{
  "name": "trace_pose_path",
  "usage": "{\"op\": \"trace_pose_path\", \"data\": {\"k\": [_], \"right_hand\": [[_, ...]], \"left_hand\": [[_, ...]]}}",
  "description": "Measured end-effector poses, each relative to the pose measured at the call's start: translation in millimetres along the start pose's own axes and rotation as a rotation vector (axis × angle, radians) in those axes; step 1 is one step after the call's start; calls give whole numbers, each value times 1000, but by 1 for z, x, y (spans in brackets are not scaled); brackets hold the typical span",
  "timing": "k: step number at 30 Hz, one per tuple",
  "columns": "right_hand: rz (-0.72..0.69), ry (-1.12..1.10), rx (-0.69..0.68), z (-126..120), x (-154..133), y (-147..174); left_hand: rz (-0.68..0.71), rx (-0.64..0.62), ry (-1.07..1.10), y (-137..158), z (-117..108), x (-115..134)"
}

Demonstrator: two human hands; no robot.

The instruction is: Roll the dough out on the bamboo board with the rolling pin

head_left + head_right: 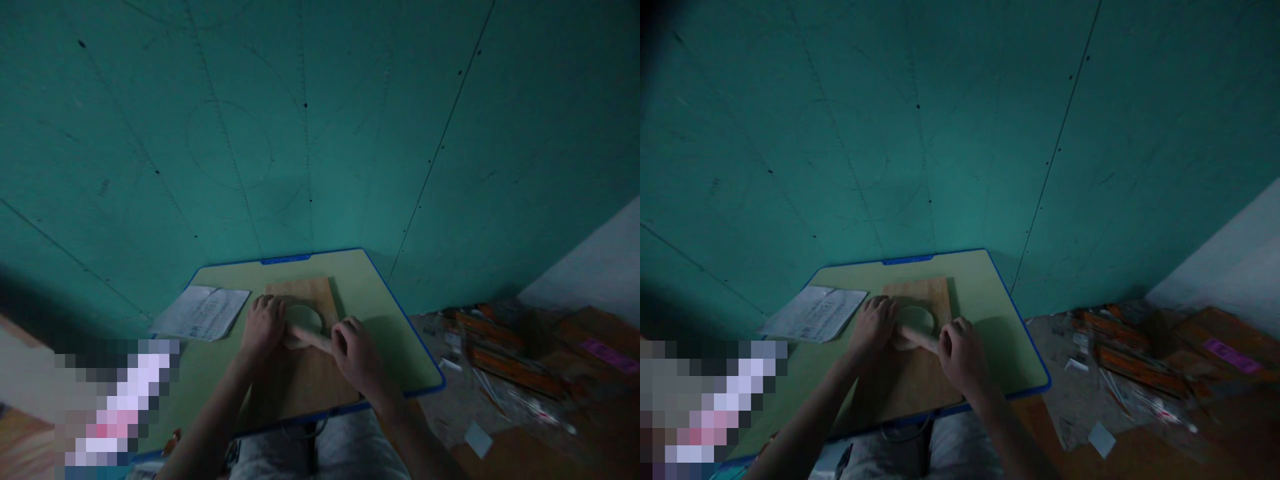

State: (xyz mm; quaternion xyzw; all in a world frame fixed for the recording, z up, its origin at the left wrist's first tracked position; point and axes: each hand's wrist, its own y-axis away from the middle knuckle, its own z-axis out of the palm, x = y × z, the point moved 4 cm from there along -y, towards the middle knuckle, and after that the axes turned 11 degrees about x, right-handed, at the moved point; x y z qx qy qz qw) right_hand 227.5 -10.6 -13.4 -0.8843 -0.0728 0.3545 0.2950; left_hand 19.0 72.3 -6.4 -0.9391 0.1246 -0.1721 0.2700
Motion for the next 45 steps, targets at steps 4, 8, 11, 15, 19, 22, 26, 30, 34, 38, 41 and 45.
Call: {"op": "trace_pose_path", "data": {"k": [4,8,11,15,19,22,26,30,34,38,41,45], "right_hand": [[-19,-117,-4,-2,-2,0],[10,-156,-5,-4,1,2],[32,-174,0,-7,5,2],[60,-156,22,-11,15,-2],[85,-87,43,-17,23,-7],[93,-72,49,-21,20,-6],[75,-106,6,-20,2,8],[-42,-133,-40,-10,-21,31],[-90,-183,-93,1,-34,45],[-69,-205,-174,7,-45,47],[-110,-192,-168,8,-58,47],[-176,-168,-185,11,-76,51]], "left_hand": [[52,-47,-11,-17,12,5],[50,-83,-31,-34,24,14],[38,-114,-63,-44,29,25],[26,-150,-97,-58,36,44],[1,-180,-95,-76,51,61],[0,-218,-80,-86,65,70],[35,-259,-60,-87,74,71],[82,-263,-36,-75,65,54],[139,-238,17,-54,46,24],[131,-210,67,-29,30,-10],[89,-164,98,-12,19,-29],[47,-129,141,8,4,-40]]}}
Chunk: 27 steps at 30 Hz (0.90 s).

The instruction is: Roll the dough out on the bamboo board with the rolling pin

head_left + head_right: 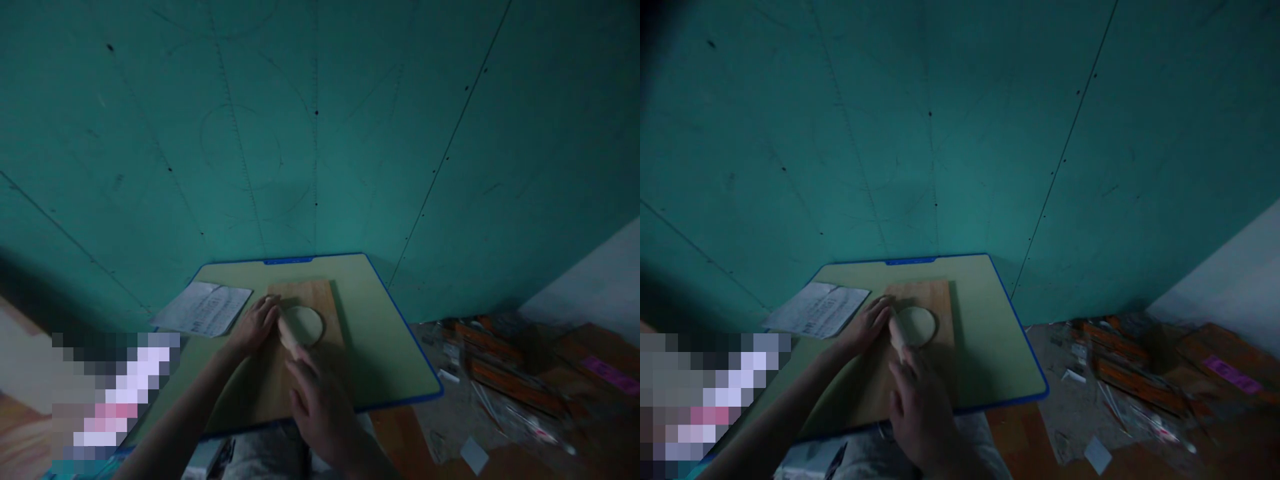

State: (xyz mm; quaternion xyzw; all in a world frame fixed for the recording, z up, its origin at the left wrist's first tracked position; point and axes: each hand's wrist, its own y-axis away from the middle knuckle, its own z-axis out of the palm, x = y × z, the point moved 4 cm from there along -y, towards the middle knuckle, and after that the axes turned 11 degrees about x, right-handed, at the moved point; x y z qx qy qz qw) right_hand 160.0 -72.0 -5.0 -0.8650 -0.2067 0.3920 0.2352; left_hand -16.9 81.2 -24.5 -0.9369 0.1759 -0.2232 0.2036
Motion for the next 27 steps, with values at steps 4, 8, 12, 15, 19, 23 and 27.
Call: {"op": "trace_pose_path", "data": {"k": [4,8,12,15,19,23,27], "right_hand": [[-18,23,-44,5,-2,2],[-10,95,-64,1,22,-2],[38,196,52,-15,60,-23],[39,272,128,-22,82,-46],[75,272,86,-12,102,-74],[117,290,78,2,114,-81],[99,258,94,0,113,-63]], "left_hand": [[-30,44,8,12,-11,-3],[-28,80,-27,22,-15,-8],[-43,66,-93,39,-16,-13],[-41,39,-131,53,-19,-11],[-14,75,-145,63,-27,-1],[18,86,-114,69,-32,13],[15,83,-91,81,-31,23]]}}
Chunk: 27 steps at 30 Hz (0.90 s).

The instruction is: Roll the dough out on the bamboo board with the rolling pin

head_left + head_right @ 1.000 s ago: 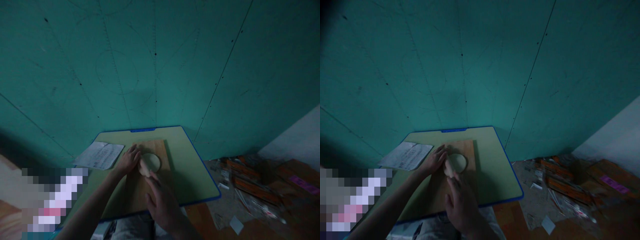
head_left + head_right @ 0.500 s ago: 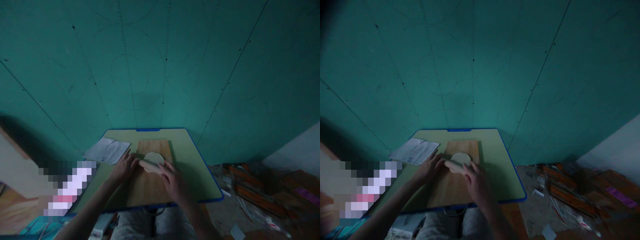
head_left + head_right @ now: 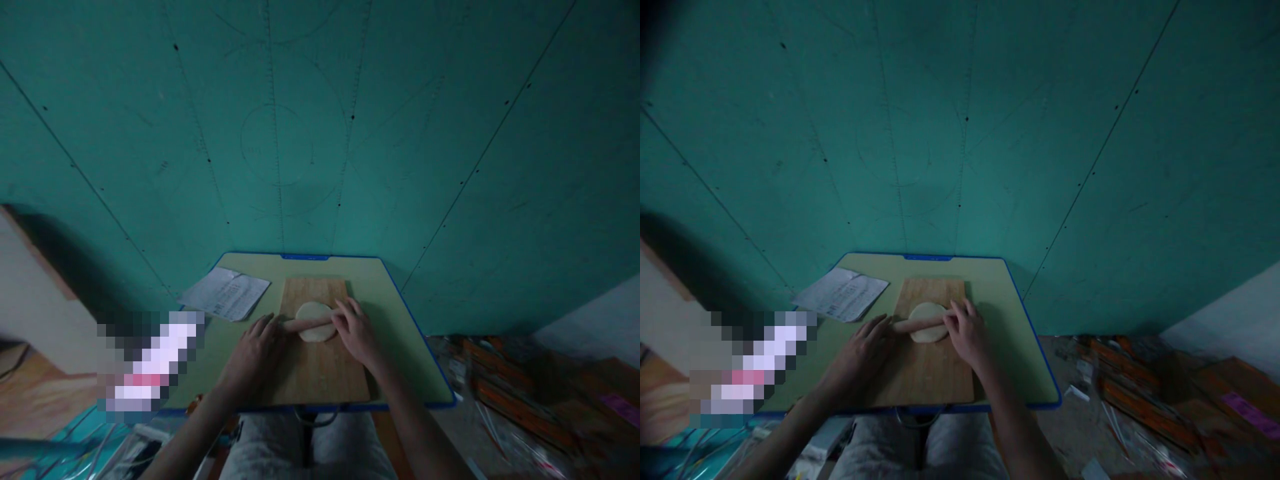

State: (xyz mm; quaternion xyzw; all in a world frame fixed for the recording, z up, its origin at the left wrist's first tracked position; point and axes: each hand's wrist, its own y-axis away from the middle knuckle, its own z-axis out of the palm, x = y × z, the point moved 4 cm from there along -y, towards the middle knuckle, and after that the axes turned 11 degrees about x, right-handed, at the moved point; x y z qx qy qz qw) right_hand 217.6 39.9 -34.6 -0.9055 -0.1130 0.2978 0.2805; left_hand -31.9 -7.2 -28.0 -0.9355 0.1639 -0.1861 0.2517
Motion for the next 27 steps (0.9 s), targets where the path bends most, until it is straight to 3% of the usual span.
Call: {"op": "trace_pose_path", "data": {"k": [9,17,23,25,27], "right_hand": [[5,-42,6,-26,-1,48],[26,-103,153,-41,-18,75],[-62,-179,224,-55,-27,80],[-64,-171,213,-51,-29,72],[-102,-140,99,-40,-33,61]], "left_hand": [[-62,130,13,27,2,20],[-239,-1,-116,24,-3,34],[-250,56,-62,26,-9,6],[-330,108,-12,29,-11,-8],[-459,129,12,32,-12,-20]]}}
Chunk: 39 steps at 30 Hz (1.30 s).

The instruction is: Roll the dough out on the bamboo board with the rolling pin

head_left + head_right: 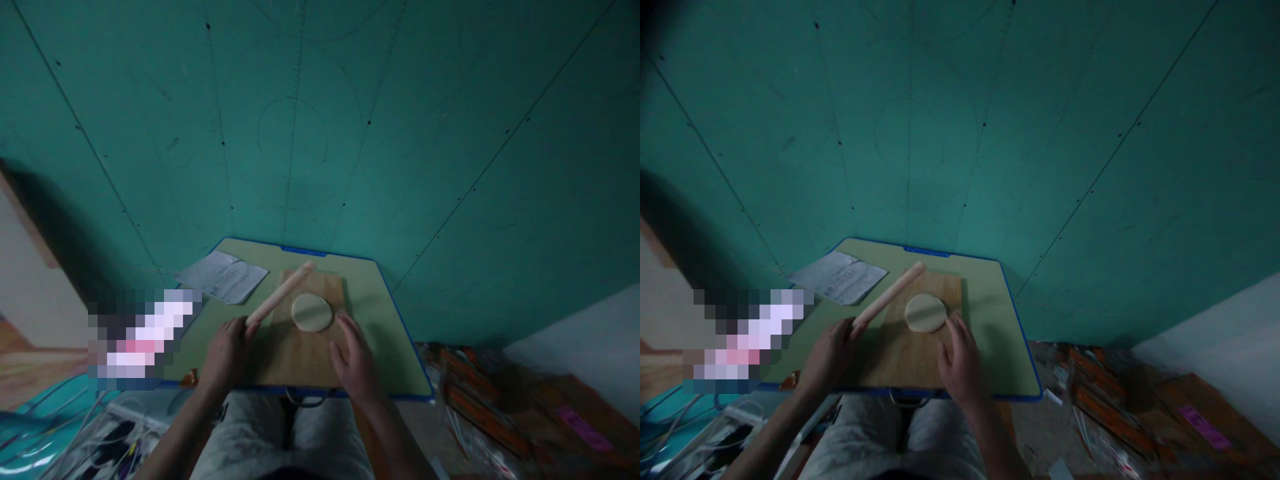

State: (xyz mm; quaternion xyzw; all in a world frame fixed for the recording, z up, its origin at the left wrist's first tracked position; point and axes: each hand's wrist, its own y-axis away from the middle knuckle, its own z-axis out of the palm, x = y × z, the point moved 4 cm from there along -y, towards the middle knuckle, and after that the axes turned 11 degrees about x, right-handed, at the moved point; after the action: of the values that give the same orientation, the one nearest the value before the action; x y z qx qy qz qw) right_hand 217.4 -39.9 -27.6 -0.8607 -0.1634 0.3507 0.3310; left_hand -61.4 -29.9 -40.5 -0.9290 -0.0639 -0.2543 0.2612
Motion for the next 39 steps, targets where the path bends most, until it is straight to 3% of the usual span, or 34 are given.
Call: {"op": "trace_pose_path", "data": {"k": [3,7,12,18,28,32,39], "right_hand": [[-64,68,-224,24,-4,-16],[-141,174,-375,46,-9,-32],[-202,238,-411,52,-10,-34],[-178,313,-493,47,-22,-19],[-250,214,-605,39,-56,-2],[-259,181,-627,48,-49,-16],[-151,287,-590,73,-28,-62]], "left_hand": [[-87,10,-12,-1,0,-8],[-33,29,0,1,0,-8],[-25,33,12,3,1,-6],[-2,39,47,3,-1,-4],[15,43,66,2,-2,-5],[22,59,60,3,-4,-4],[30,97,94,3,-5,-3]]}}
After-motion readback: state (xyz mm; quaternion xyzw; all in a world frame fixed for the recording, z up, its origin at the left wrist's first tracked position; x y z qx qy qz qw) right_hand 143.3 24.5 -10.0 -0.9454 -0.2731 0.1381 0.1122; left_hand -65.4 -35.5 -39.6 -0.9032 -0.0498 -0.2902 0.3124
